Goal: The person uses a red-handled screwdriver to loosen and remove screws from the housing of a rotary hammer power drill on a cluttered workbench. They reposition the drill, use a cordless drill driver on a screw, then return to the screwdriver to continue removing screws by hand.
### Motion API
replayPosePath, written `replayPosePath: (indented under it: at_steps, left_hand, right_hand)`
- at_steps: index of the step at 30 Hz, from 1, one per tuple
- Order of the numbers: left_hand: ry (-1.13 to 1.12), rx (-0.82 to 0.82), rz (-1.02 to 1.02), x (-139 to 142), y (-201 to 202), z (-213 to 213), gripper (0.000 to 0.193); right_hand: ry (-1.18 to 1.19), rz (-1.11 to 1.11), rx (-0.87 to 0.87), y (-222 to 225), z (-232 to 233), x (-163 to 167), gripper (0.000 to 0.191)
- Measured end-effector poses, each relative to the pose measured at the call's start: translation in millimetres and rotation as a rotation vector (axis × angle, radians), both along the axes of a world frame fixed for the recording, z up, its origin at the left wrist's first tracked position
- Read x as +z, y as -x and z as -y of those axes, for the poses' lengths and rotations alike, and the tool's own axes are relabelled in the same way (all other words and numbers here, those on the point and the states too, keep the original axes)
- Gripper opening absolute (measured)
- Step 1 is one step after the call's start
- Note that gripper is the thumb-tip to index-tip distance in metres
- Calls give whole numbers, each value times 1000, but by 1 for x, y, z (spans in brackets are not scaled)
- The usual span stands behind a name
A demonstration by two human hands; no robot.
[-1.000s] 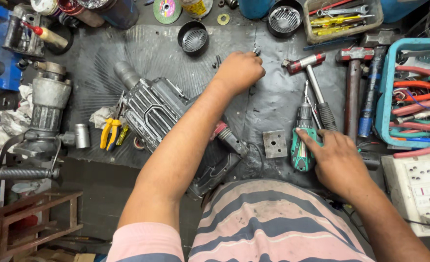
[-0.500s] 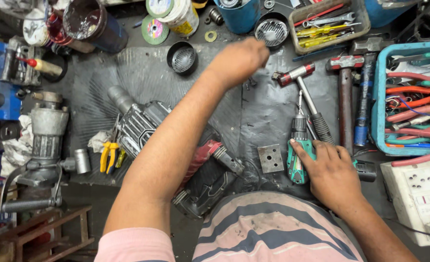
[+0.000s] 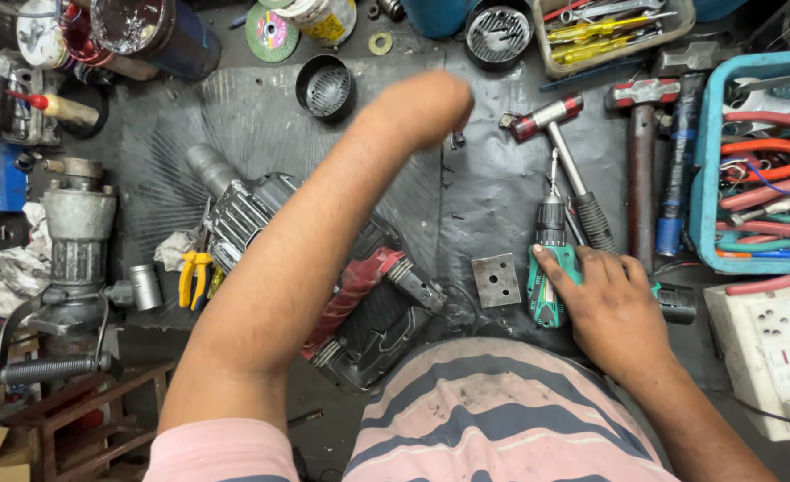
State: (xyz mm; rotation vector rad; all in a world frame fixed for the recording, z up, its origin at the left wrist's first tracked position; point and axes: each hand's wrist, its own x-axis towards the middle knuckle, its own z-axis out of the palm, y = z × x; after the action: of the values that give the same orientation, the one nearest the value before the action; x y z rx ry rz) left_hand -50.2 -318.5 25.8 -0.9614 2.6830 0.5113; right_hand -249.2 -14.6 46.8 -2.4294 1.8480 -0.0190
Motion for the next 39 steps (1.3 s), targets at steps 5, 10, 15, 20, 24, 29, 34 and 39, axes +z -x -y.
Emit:
replayPosePath:
  at_steps: [5, 10, 15, 20, 24, 29, 34, 39]
  left_hand:
    - [-123, -114, 211, -24, -9, -63, 35]
    - [36, -112, 72, -52, -5, -103, 16]
    - [78, -119, 38, -66, -7, -104, 17]
    - [-77, -37, -49, -26, -24, -88, 16]
    - [-209, 332, -631, 10, -43, -94, 24]
    - [-718, 887, -1169, 23, -57, -160, 18]
    - [-1035, 1127, -1494, 28, -67, -254, 20]
    - [-1217, 1210, -1993, 13, -68, -290, 18]
  right_hand:
    - [-15, -12, 5, 0, -1, 0, 72]
    - [-30, -21, 10, -1, -1, -1, 76]
    - [-38, -16, 6, -2, -2, -1, 79]
    - [-49, -36, 4, -1, -4, -4, 81]
    - [7, -12, -10, 0, -5, -11, 69]
    - [1, 100, -44, 10, -8, -14, 67]
    - [235, 451, 78, 23, -27, -6, 68]
    - [361, 826, 401, 22, -40, -10, 46]
